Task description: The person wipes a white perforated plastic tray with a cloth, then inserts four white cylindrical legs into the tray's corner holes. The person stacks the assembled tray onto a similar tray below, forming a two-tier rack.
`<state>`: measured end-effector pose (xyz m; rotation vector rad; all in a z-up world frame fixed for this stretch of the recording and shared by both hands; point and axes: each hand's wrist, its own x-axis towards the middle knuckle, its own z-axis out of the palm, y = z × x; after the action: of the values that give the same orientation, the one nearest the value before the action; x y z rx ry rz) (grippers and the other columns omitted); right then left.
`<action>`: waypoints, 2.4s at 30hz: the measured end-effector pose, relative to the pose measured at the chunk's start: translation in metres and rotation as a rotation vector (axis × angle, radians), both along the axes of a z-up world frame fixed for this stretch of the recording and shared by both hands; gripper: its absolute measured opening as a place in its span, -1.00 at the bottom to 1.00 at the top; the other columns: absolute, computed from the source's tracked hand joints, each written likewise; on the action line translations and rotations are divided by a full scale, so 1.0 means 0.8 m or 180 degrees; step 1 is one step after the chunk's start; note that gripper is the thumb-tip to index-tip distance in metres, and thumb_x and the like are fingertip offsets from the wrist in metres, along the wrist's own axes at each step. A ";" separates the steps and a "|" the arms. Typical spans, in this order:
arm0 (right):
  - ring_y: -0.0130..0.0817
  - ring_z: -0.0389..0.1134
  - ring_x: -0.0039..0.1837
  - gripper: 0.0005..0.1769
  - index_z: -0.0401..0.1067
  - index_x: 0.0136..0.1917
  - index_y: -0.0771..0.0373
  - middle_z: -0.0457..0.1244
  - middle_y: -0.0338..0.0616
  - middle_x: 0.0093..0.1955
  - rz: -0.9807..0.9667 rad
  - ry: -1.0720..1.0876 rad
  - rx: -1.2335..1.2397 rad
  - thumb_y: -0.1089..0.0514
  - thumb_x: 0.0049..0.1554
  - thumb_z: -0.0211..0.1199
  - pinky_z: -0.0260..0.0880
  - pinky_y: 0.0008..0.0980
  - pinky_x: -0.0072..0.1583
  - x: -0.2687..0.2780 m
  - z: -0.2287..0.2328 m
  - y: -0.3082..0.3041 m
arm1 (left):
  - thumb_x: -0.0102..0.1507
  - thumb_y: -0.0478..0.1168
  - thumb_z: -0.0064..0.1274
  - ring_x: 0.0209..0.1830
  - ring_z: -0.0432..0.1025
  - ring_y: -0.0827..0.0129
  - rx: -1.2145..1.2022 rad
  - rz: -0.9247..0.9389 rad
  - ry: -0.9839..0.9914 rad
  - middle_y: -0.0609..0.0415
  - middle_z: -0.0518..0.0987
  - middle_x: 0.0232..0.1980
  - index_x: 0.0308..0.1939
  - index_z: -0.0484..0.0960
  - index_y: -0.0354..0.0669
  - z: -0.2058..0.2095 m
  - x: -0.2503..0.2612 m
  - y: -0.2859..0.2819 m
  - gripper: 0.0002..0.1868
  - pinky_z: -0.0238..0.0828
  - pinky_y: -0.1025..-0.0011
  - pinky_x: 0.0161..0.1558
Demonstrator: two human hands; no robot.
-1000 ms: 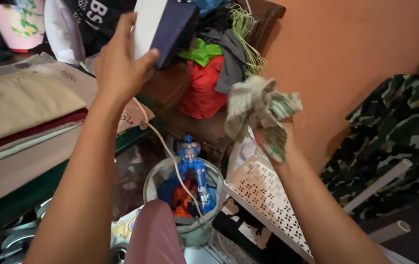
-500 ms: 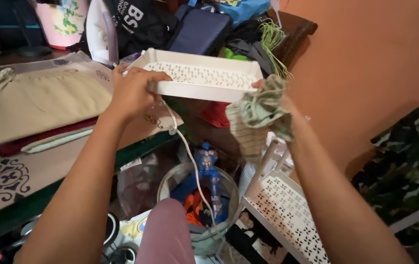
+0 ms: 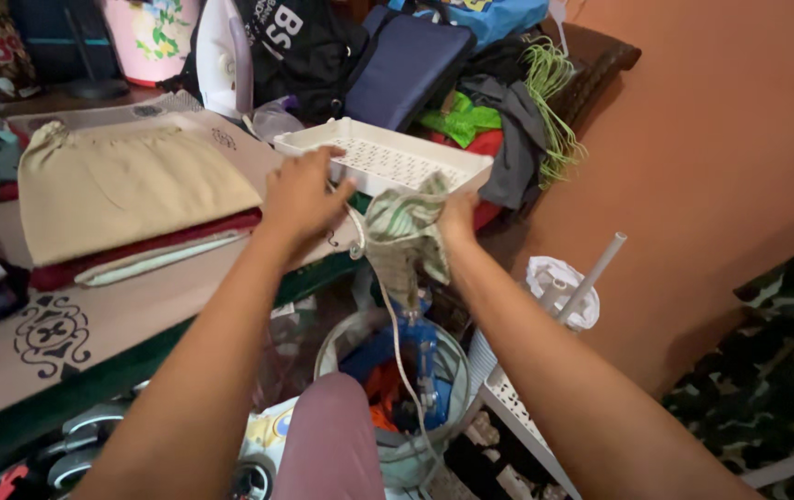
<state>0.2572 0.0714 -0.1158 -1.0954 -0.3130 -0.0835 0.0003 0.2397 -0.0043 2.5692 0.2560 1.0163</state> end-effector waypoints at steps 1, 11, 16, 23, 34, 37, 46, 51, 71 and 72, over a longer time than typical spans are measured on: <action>-0.13 0.39 -0.04 -0.27 0.18 0.35 0.48 0.33 0.12 0.07 0.0088 -0.0229 -0.0186 -0.13 0.16 0.18 0.46 -0.19 -0.06 0.002 0.000 0.016 | 0.26 0.18 0.05 0.25 0.34 -0.06 -0.0097 -0.0020 0.0032 -0.09 0.56 0.19 0.31 0.48 0.04 -0.005 -0.004 -0.006 -0.39 0.13 -0.12 0.23; -0.09 0.20 0.47 0.21 0.05 0.51 0.69 0.18 0.25 0.48 0.0691 -0.0701 -0.1921 -0.49 0.16 0.18 0.15 -0.39 0.41 -0.002 0.007 -0.008 | 0.31 0.23 -0.08 0.26 0.35 -0.10 -0.0042 0.0056 0.0334 -0.17 0.54 0.24 0.32 0.51 -0.04 -0.019 0.001 -0.009 -0.37 0.12 -0.11 0.26; -0.25 0.38 0.08 -0.32 0.22 0.45 0.39 0.30 0.05 0.14 0.0663 -0.0863 -0.1436 0.07 0.13 0.23 0.40 -0.37 0.10 -0.082 0.065 -0.083 | 0.33 0.08 0.03 0.29 0.32 -0.10 0.0705 -0.0044 -0.0660 -0.13 0.49 0.30 0.22 0.58 -0.09 -0.011 -0.006 -0.013 -0.51 0.13 -0.08 0.25; -0.46 0.41 -0.05 -0.49 0.44 0.36 0.29 0.36 -0.17 -0.01 0.0875 -0.1023 -0.1453 0.35 0.14 0.08 0.46 -0.49 0.02 -0.197 0.170 -0.280 | 0.24 -0.28 0.06 0.06 0.39 -0.05 0.0636 -0.1244 -0.1301 -0.06 0.57 0.01 -0.04 0.65 -0.10 0.022 -0.046 -0.126 -0.79 0.32 0.09 0.16; -0.40 0.36 0.21 -0.41 0.45 0.29 0.21 0.35 -0.16 0.22 0.0771 -0.0830 -0.3283 -0.17 0.13 0.31 0.39 -0.31 0.20 -0.275 0.089 -0.329 | 0.13 -0.19 0.32 -0.17 0.54 0.26 -0.1710 -0.2253 0.0862 -0.09 0.63 -0.12 0.00 0.47 -0.28 -0.168 0.028 -0.282 -0.53 0.51 0.33 -0.11; -0.35 0.39 -0.02 -0.47 0.47 0.07 0.29 0.39 -0.14 -0.08 0.0218 -0.0771 -0.2748 -0.24 0.16 0.29 0.42 -0.30 0.04 -0.270 0.044 -0.293 | 0.19 -0.14 0.23 -0.08 0.60 0.36 -0.1566 -0.3180 0.1629 -0.01 0.75 -0.05 0.01 0.70 -0.21 -0.252 0.055 -0.288 -0.64 0.54 0.39 0.00; -0.33 0.36 -0.24 -0.44 0.45 -0.25 0.27 0.32 -0.15 -0.36 -0.1098 -0.0703 -0.2897 -0.29 0.20 0.21 0.33 -0.25 -0.11 -0.292 0.041 -0.259 | 0.15 -0.30 0.13 0.02 0.49 0.07 -0.1521 -0.3125 0.0567 -0.17 0.60 0.01 0.01 0.60 -0.28 -0.331 0.044 -0.304 -0.66 0.43 0.21 0.05; -0.35 0.37 -0.06 -0.52 0.49 -0.01 0.25 0.37 -0.16 -0.11 -0.0289 -0.1468 -0.2854 -0.24 0.13 0.28 0.38 -0.29 0.00 -0.276 0.039 -0.306 | 0.12 -0.39 0.08 0.05 0.45 -0.12 -0.1078 -0.2873 -0.0062 -0.27 0.53 0.02 -0.01 0.56 -0.32 -0.298 0.024 -0.309 -0.66 0.38 0.10 0.07; -0.44 0.21 -0.20 -0.49 0.43 -0.12 0.29 0.22 -0.23 -0.28 -0.0572 0.0008 -0.1772 -0.22 0.12 0.40 0.25 -0.37 -0.13 -0.264 -0.081 -0.244 | 0.28 -0.09 0.18 -0.09 0.53 0.23 -0.1956 -0.2496 0.1439 -0.11 0.63 -0.06 0.38 0.36 -0.23 -0.381 0.039 -0.312 -0.35 0.46 0.31 -0.10; -0.42 0.18 -0.27 -0.47 0.40 -0.20 0.30 0.19 -0.26 -0.36 -0.0751 0.0195 -0.1771 -0.23 0.12 0.40 0.21 -0.37 -0.20 -0.259 -0.085 -0.237 | 0.26 -0.10 0.13 -0.17 0.53 0.23 -0.2170 -0.2361 0.1644 -0.09 0.63 -0.12 0.43 0.32 -0.19 -0.389 0.039 -0.314 -0.32 0.46 0.33 -0.15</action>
<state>0.0499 -0.1184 -0.1834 -1.6821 -0.1505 -0.1792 0.0318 -0.0115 -0.3156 1.9615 -0.1947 -0.0287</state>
